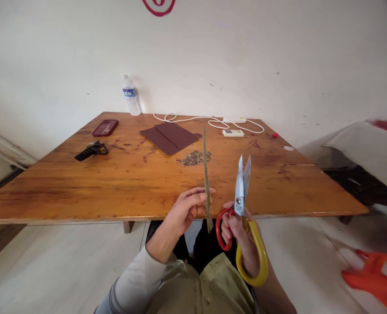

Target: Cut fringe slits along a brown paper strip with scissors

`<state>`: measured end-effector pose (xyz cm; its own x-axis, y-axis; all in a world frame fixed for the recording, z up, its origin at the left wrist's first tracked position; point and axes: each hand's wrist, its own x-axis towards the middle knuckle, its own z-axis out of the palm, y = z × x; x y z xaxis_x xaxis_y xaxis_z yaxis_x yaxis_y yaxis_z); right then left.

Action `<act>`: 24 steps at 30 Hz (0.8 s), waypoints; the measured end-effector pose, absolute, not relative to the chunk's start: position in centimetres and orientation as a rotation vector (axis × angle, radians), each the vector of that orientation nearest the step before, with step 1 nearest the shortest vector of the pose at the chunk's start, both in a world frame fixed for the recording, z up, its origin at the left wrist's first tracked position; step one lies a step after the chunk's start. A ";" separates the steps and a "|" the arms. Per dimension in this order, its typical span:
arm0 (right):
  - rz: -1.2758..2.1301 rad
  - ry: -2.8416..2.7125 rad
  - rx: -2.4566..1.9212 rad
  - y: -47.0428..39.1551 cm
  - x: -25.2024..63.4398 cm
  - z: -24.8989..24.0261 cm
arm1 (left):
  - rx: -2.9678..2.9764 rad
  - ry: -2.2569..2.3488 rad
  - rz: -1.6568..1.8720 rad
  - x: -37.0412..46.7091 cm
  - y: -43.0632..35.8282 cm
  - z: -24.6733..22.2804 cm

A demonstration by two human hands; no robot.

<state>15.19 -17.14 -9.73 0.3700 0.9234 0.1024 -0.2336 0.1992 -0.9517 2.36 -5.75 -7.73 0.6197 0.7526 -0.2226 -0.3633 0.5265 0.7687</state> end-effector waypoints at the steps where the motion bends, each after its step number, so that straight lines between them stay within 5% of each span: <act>1: 0.936 -0.850 -1.089 -17.1 15.2 -9.5 | 0.777 0.617 0.725 2.3 -5.9 -7.6; 12: 0.742 -1.059 -1.386 -15.4 14.9 -7.5 | 1.027 0.640 0.712 2.9 -7.4 -7.1; 24: 1.126 -0.698 -1.070 -16.0 16.3 -9.3 | 0.887 0.666 0.788 3.2 -7.5 -6.6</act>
<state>16.28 -16.01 -9.31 0.3151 0.9469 -0.0635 -0.3641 0.0589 -0.9295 3.16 -7.46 -6.56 0.5452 0.8189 -0.1796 -0.3141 0.3981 0.8619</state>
